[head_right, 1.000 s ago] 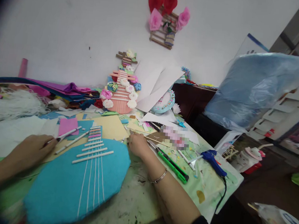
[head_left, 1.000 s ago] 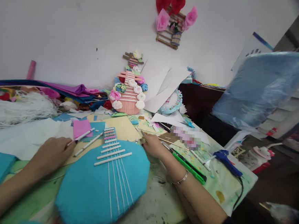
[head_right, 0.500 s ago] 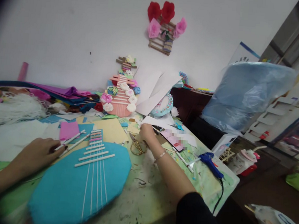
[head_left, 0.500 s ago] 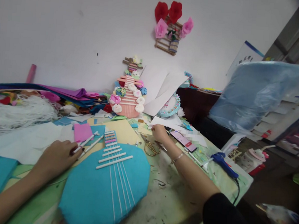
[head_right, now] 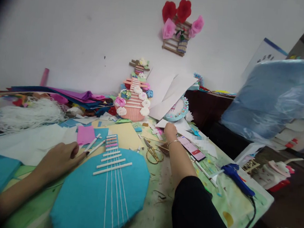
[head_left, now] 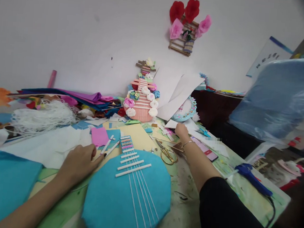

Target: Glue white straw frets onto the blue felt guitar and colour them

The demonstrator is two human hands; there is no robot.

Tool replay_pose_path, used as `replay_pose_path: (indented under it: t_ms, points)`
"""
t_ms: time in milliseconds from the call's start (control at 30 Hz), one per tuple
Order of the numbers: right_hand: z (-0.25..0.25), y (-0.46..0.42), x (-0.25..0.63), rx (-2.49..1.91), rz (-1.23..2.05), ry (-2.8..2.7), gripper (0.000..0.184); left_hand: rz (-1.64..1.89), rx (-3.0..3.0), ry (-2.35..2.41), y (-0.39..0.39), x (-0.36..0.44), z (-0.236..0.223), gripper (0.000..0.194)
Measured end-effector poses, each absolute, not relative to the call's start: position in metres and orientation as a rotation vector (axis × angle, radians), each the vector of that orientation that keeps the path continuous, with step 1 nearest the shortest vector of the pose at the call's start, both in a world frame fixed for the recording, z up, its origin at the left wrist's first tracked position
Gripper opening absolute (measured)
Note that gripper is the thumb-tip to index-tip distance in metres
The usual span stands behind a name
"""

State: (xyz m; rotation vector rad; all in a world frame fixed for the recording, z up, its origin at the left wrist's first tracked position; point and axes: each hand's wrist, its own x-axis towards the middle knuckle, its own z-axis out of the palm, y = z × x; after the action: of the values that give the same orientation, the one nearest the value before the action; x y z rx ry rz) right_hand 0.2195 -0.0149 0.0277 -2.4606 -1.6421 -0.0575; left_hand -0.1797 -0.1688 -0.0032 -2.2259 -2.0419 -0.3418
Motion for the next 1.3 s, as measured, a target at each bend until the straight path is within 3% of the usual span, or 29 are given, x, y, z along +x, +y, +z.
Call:
replay_pose_path:
  t_ms: [267, 467, 733, 900, 1000, 1100, 1167, 1300]
  points:
    - [0.037, -0.017, 0.218, -2.492, 0.130, -1.754, 0.035, -0.388, -2.224, -2.046, -0.172, -0.176, -0.002, 0.038]
    - [0.070, -0.028, 0.200, -2.339, 0.339, -1.801, 0.032, -0.512, -2.222, -2.084, -0.171, -0.179, 0.000, 0.035]
    - [0.087, -0.122, 0.154, -1.648, 0.951, -1.811, 0.023, -0.667, -2.408, -2.091, -0.182, -0.170, 0.011, 0.040]
    - [0.075, -0.174, 0.120, -1.312, 1.194, -1.694, 0.033, -0.759, -2.568, -2.101, -0.199, -0.152, 0.013, 0.020]
    - [0.071, -0.186, 0.111, -1.048, 1.413, -1.519, 0.022, -0.876, -2.553, -2.239, -0.207, -0.147, 0.014, 0.017]
    - [0.069, -0.192, 0.113, -0.927, 1.383, -1.481, 0.015, -0.947, -2.658, -2.409, -0.215, -0.142, 0.016, 0.023]
    - [0.068, -0.195, 0.120, -0.891, 1.317, -1.473, 0.016, -1.168, -2.823, -2.573, -0.220, -0.138, 0.016, 0.029]
    - [0.068, -0.196, 0.136, -0.839, 1.280, -1.415, 0.018, -1.964, -2.747, -2.677, -0.226, -0.126, 0.005, 0.045]
